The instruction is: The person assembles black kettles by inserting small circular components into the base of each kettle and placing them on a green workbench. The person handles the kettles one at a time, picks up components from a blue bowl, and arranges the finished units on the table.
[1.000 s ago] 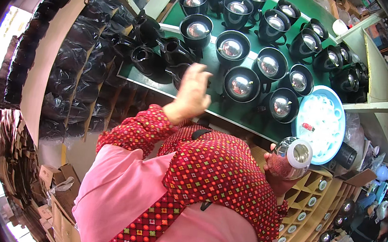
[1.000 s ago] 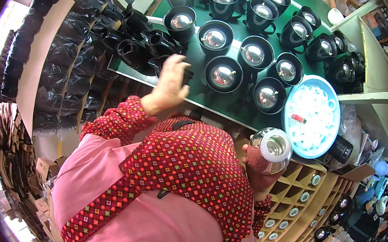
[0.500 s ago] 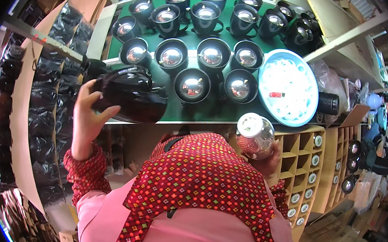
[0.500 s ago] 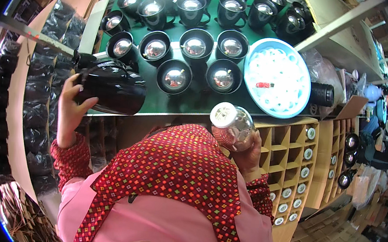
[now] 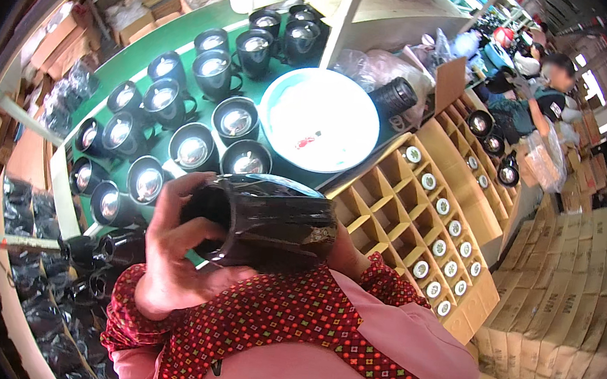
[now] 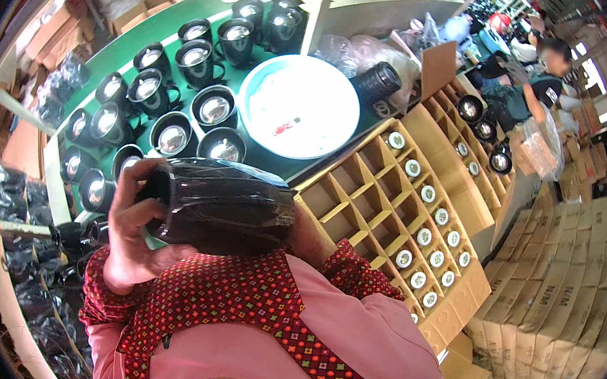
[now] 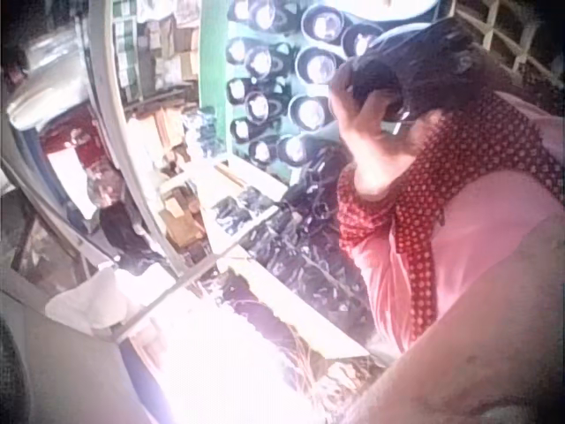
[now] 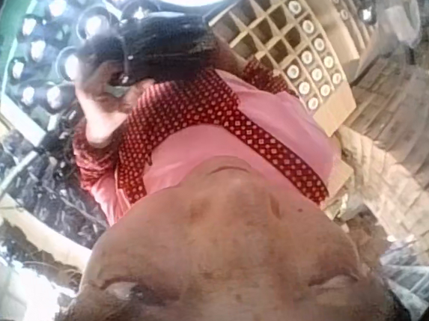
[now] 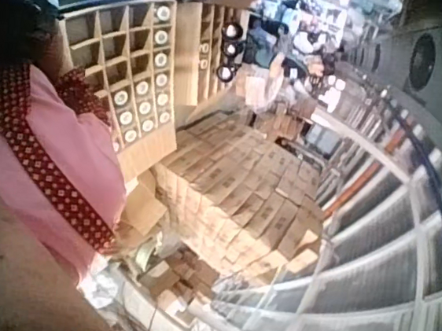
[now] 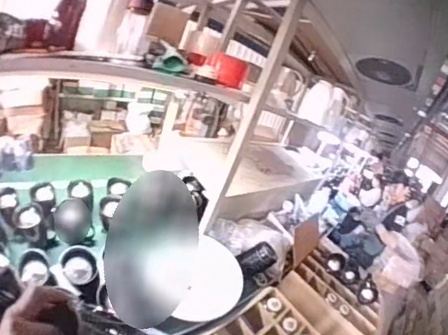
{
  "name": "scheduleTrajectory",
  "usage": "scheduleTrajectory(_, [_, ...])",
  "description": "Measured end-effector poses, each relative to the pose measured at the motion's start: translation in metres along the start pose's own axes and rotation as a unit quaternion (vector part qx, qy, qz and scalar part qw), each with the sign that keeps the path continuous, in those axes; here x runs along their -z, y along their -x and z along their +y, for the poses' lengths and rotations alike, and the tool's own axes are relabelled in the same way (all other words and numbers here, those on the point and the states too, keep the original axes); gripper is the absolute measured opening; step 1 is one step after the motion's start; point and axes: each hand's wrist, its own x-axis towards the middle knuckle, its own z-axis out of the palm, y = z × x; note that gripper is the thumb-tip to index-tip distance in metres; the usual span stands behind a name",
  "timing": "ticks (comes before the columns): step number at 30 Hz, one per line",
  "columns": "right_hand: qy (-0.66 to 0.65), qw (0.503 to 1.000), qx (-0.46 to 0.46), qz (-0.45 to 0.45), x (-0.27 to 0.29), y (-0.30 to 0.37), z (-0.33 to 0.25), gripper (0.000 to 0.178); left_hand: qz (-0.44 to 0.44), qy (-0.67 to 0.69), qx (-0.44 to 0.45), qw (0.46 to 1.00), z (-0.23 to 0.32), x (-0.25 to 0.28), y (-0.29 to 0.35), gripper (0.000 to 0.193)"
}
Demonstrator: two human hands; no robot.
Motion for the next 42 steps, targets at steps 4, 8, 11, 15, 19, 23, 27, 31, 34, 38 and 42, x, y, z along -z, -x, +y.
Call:
scheduleTrajectory(4, [-0.04, 0.999, 0.016, -0.014, 0.011, -0.001, 0.003, 0.041, -0.008, 0.006, -0.017, 1.0, 0.005, -0.026, -0.018, 0.068])
scheduleTrajectory(8, [-0.059, 0.997, 0.046, -0.013, 0.02, 0.006, 0.004, 0.043, -0.001, 0.044, -0.041, 0.998, -0.002, -0.05, -0.027, 0.102])
scheduleTrajectory(11, [-0.073, 0.996, 0.055, -0.018, 0.027, 0.011, 0.001, 0.044, 0.014, 0.047, -0.055, 0.997, -0.005, -0.06, -0.036, 0.107])
scheduleTrajectory(15, [-0.066, 0.995, 0.075, -0.023, 0.03, 0.015, -0.004, 0.046, 0.017, 0.074, -0.065, 0.995, -0.007, -0.07, -0.039, 0.107])
scheduleTrajectory(19, [-0.053, 0.994, 0.093, -0.021, 0.028, 0.02, -0.011, 0.048, 0.003, 0.08, -0.073, 0.994, -0.008, -0.069, -0.043, 0.109])
scheduleTrajectory(23, [-0.03, 0.994, 0.101, -0.022, 0.025, 0.025, -0.014, 0.05, 0.007, 0.095, -0.076, 0.993, -0.014, -0.068, -0.043, 0.109])
scheduleTrajectory(27, [-0.021, 0.994, 0.109, -0.024, 0.024, 0.026, -0.013, 0.052, 0.019, 0.087, -0.077, 0.993, -0.014, -0.065, -0.04, 0.109])
scheduleTrajectory(31, [0.002, 0.993, 0.119, -0.026, 0.02, 0.026, -0.015, 0.054, 0.029, 0.081, -0.055, 0.995, -0.009, -0.062, -0.035, 0.109])
scheduleTrajectory(34, [0.008, 0.992, 0.12, -0.031, 0.02, 0.026, -0.013, 0.055, 0.056, 0.054, -0.042, 0.996, -0.008, -0.058, -0.032, 0.109])
scheduleTrajectory(38, [0.018, 0.991, 0.125, -0.034, 0.017, 0.028, -0.015, 0.057, 0.039, 0.049, -0.051, 0.997, -0.01, -0.053, -0.028, 0.11])
scheduleTrajectory(42, [0.025, 0.99, 0.133, -0.035, 0.017, 0.028, -0.018, 0.059, 0.018, 0.036, -0.07, 0.997, -0.012, -0.049, -0.026, 0.11])
